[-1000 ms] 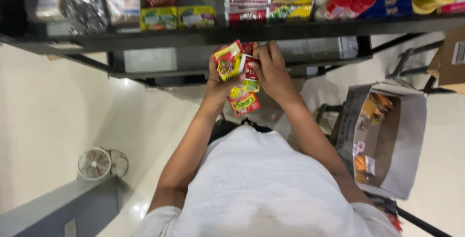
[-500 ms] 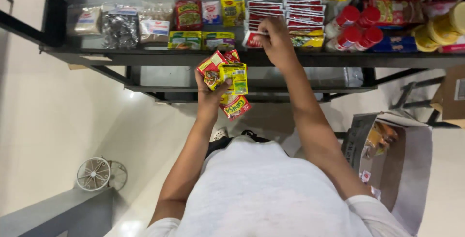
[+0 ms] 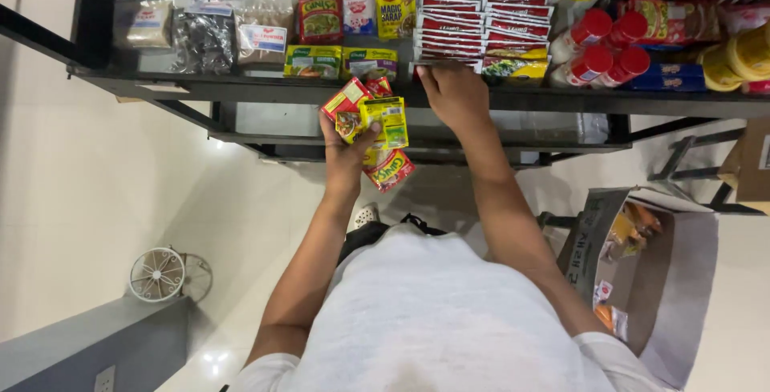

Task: Stocking and organizing seasoning and sauce packets on grocery store shelves.

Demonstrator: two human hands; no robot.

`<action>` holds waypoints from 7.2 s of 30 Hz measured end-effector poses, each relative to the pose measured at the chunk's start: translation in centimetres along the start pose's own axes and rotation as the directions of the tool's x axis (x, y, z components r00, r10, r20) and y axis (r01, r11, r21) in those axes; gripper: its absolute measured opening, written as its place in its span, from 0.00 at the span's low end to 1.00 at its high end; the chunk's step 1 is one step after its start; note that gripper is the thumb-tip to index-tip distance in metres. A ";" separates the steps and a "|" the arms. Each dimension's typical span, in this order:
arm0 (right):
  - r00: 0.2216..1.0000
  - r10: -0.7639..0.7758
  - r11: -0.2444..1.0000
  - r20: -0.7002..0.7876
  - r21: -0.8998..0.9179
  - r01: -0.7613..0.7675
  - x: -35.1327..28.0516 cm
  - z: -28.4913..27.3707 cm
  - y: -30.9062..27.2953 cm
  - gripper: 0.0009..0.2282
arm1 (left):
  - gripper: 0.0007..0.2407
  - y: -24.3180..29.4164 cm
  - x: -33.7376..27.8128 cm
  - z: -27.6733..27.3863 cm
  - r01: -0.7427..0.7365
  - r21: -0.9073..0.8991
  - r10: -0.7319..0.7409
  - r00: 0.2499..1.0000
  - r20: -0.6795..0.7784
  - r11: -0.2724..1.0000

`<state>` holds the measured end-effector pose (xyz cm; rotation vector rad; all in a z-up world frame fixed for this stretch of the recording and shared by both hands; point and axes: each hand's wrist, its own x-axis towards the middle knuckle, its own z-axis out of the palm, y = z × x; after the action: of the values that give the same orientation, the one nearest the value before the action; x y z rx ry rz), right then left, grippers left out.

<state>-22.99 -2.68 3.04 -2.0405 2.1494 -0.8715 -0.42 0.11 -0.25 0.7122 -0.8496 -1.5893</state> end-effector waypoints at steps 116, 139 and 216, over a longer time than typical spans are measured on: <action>0.081 0.965 0.261 -0.248 0.926 -0.273 -44.6 -6.9 -0.3 0.06 | 0.22 -14.4 -15.2 16.3 0.385 0.583 -0.659 0.091 0.747 0.715; 0.100 0.884 0.465 -0.457 0.833 -0.300 -37.9 -5.6 0.6 0.05 | 0.22 -15.7 -9.6 17.0 0.455 0.624 -0.721 0.058 0.691 0.635; 0.490 0.846 -0.066 0.210 0.953 -0.295 -23.7 9.0 -6.5 0.09 | 0.22 -10.8 4.0 -7.0 0.430 0.613 -0.740 0.501 0.449 0.663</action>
<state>-10.42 16.40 -9.75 -0.0795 1.5028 -1.8795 -1.28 -3.80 -13.13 0.7971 -1.6701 -2.4286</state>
